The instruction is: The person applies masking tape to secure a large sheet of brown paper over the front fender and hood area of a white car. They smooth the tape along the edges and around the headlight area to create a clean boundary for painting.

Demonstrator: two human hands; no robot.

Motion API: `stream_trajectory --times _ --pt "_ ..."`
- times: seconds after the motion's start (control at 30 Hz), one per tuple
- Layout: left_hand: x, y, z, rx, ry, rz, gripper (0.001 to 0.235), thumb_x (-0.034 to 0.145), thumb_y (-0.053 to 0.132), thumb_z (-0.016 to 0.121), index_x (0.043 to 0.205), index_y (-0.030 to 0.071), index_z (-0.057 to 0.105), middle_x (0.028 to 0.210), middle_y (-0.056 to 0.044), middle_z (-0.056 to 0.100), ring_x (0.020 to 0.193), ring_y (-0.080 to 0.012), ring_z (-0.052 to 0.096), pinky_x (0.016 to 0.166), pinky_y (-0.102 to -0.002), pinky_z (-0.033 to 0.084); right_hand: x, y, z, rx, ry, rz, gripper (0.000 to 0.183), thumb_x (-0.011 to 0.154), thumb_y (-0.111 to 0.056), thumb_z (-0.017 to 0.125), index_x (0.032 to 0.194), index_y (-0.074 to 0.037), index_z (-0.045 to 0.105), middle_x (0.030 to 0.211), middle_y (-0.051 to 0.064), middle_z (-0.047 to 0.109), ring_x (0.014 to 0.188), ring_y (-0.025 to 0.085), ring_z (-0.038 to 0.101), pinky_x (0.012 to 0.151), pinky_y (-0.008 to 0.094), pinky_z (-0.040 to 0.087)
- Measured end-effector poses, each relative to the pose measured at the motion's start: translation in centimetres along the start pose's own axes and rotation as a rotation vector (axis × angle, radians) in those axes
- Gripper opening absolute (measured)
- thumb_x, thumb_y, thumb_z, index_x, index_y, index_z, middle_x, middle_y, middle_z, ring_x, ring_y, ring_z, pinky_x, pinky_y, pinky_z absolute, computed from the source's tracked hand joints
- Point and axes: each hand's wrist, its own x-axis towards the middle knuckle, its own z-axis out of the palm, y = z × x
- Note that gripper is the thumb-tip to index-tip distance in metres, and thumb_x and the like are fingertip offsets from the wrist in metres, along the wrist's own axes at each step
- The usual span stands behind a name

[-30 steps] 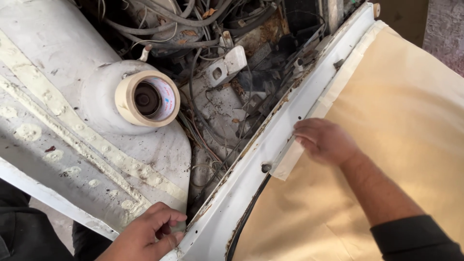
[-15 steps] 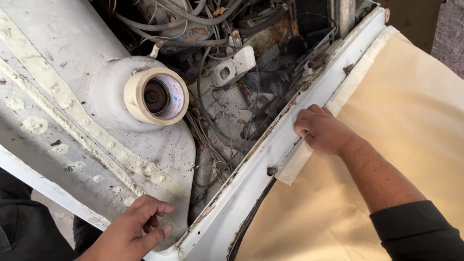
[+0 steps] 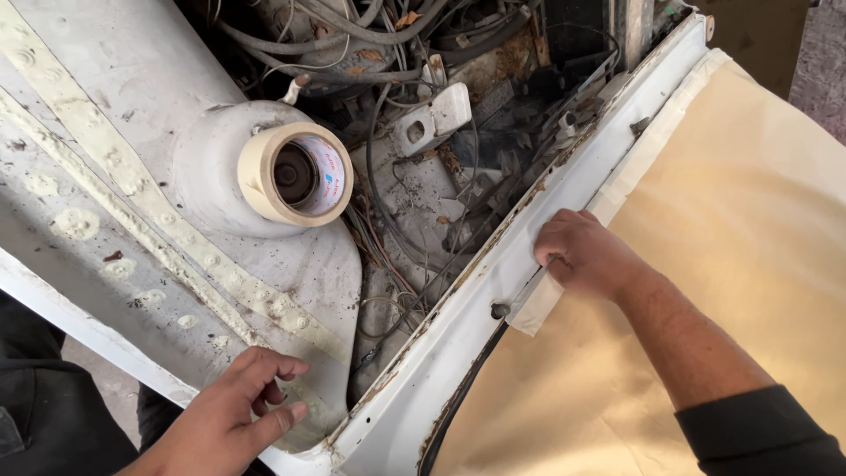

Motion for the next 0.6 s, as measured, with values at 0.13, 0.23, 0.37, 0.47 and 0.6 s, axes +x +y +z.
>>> stream_trajectory --times 0.13,0.23,0.37,0.47,0.6 --pt "-0.3 0.2 -0.6 0.014 0.019 -0.037 0.05 0.084 0.029 0.079 0.13 0.015 0.064 0.107 -0.003 0.052 0.083 -0.0157 0.062 0.079 -0.03 0.055 -1.1 0.2 1.1 0.278 0.158 -0.194 0.024 0.069 0.002 0.063 0.086 -0.013 0.073 0.097 0.0 0.071 0.109 0.022 0.06 0.109 0.045 0.037" --pt "-0.3 0.7 -0.7 0.031 0.018 -0.084 0.052 0.084 0.03 0.079 0.132 0.017 0.063 0.107 -0.002 0.05 0.085 -0.0152 0.06 0.078 -0.03 0.055 -1.5 -0.5 1.0 0.286 0.163 -0.18 0.024 0.067 0.002 0.063 0.084 -0.012 0.071 0.095 -0.001 0.069 0.11 0.023 0.058 0.106 0.045 0.037" --pt "-0.6 1.5 -1.2 0.065 0.028 -0.113 0.054 0.084 0.032 0.078 0.133 0.018 0.062 0.107 -0.001 0.049 0.087 -0.0142 0.06 0.078 -0.029 0.056 -0.4 -0.8 1.7 0.123 0.047 -0.03 0.019 0.066 0.004 0.063 0.079 -0.009 0.067 0.094 -0.001 0.067 0.113 0.021 0.056 0.106 0.042 0.037" --pt "-0.6 1.1 -1.7 0.065 0.043 -0.09 0.053 0.084 0.032 0.077 0.133 0.018 0.061 0.107 -0.001 0.049 0.086 -0.0147 0.06 0.079 -0.029 0.056 -0.4 -0.9 1.7 0.129 0.014 0.004 0.019 0.066 0.004 0.064 0.079 -0.01 0.068 0.095 -0.001 0.067 0.113 0.019 0.057 0.107 0.041 0.037" --pt "-0.8 1.2 -2.0 0.065 0.042 -0.105 0.053 0.085 0.033 0.077 0.133 0.017 0.061 0.106 -0.001 0.05 0.086 -0.015 0.06 0.08 -0.029 0.055 -1.7 -1.6 1.3 0.367 0.074 -0.089 0.035 0.064 0.005 0.061 0.09 -0.015 0.075 0.104 -0.003 0.069 0.115 0.019 0.056 0.107 0.041 0.036"
